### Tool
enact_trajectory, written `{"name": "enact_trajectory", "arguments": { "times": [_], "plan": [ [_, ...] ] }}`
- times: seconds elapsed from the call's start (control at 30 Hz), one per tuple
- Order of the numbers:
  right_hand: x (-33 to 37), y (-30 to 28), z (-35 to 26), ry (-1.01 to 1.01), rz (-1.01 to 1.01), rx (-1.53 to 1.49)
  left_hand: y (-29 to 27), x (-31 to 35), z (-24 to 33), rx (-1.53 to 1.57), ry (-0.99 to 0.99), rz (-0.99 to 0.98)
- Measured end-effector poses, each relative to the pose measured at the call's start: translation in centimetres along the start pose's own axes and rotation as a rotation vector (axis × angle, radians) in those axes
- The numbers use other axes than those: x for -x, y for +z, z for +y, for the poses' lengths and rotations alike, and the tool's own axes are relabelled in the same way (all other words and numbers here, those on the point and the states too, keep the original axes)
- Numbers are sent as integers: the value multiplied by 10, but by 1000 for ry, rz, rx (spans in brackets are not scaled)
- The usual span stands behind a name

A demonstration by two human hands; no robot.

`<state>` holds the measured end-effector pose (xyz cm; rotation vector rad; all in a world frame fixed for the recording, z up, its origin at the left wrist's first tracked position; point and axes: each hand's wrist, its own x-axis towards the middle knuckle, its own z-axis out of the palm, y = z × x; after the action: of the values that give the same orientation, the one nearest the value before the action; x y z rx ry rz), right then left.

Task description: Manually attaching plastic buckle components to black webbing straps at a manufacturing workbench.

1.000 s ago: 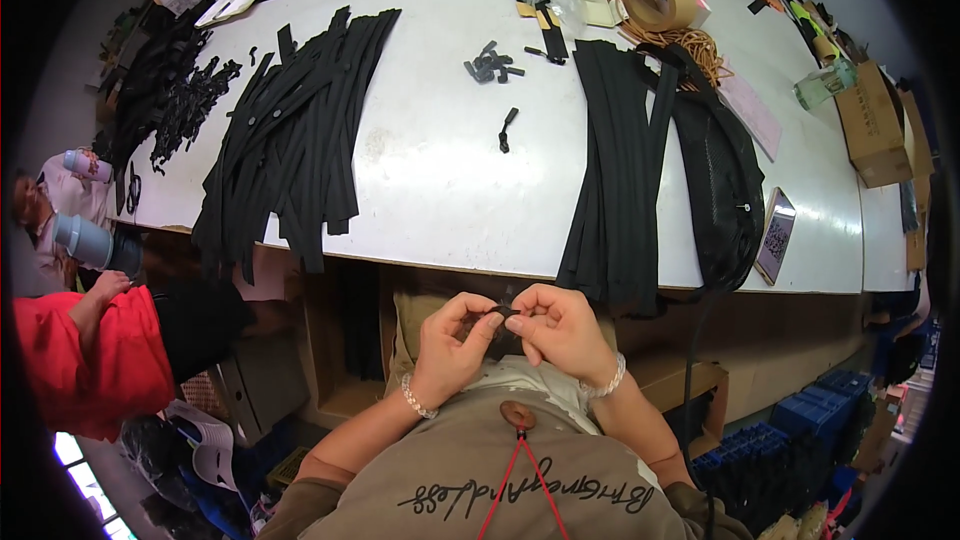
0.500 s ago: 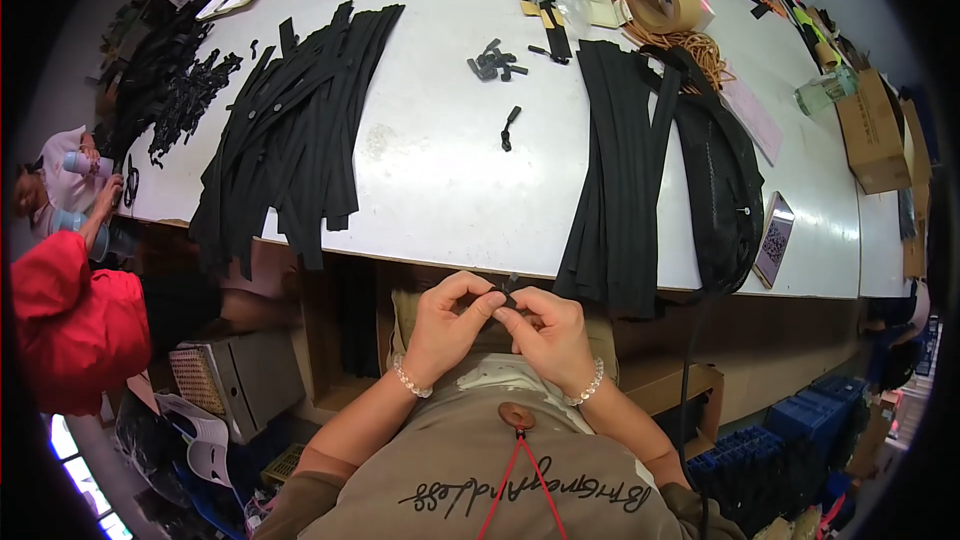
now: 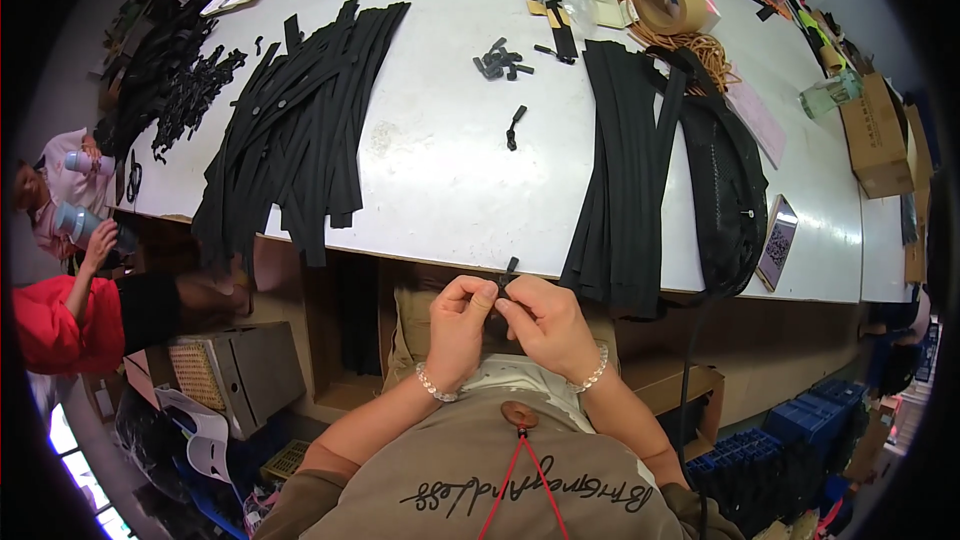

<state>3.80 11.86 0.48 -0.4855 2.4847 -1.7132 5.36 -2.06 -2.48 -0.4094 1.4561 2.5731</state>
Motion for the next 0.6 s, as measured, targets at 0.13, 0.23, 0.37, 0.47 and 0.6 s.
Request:
{"name": "enact_trajectory", "arguments": {
  "times": [0.13,0.23,0.37,0.47,0.6],
  "plan": [
    [1,6,1,419,-85,-657,-7,-7,7,-73,-101,-46],
    [6,6,3,617,57,-898,-11,-15,12,-269,-172,-204],
    [11,5,4,660,37,-874,-16,-18,23,-390,-257,-411],
    [16,13,8,616,59,-894,-17,-14,31,-573,-254,-430],
    [12,10,-7,467,100,-566,-6,-14,50,-774,-54,-445]
  ]
}}
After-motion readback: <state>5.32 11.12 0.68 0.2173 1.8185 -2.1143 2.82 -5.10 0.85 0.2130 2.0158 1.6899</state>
